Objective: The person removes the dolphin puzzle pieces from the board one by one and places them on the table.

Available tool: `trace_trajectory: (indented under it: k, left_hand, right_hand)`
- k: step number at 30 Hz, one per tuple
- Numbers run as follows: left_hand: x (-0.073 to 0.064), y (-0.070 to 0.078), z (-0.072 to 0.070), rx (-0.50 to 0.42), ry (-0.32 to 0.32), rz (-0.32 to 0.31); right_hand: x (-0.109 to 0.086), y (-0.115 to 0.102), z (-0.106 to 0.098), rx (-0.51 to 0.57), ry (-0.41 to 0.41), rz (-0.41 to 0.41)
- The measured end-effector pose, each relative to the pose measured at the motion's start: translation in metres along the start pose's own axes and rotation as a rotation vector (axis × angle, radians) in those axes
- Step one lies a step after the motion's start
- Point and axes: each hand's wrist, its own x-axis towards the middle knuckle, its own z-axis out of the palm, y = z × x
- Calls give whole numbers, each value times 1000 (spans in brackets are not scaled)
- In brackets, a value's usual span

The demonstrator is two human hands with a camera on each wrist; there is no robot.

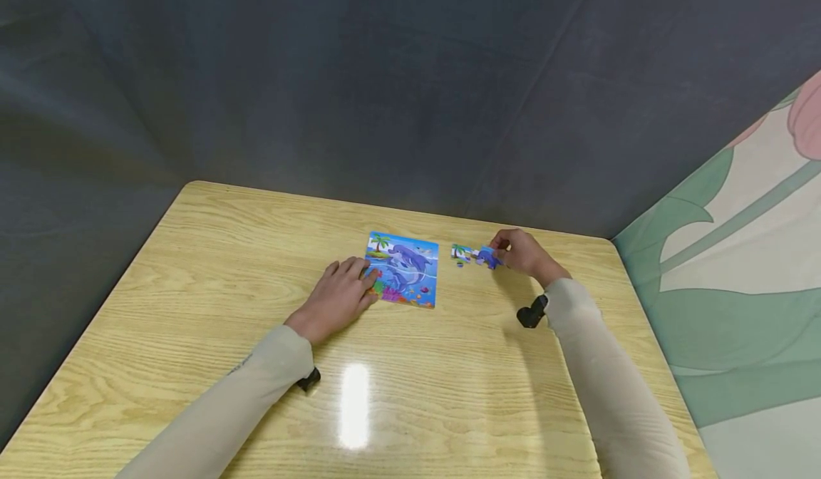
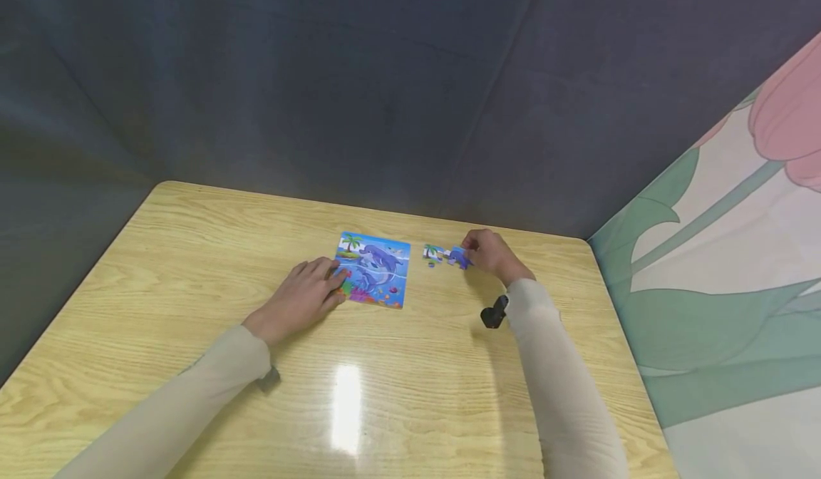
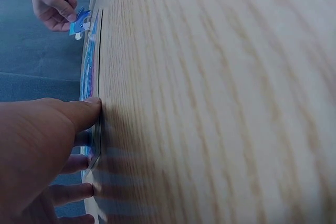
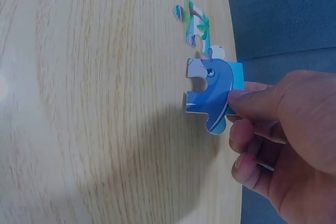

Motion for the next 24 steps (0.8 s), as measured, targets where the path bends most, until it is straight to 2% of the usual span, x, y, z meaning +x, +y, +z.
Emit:
trace_trajectory:
  k: [4,10,15,24]
  left_hand:
    - [0,-1,1,6,-6,-2]
    - [0,0,1,0,-19,-15]
    - [1,0,1,4,-18,-18]
    - [2,-1,2,20,-22,-15]
  right_hand:
    - [0,3,2,-16,5,2]
    - [4,3,8,-104,43,-12]
    - [7,-1,11,-154,54,8]
    - [11,2,17,-156,66,52]
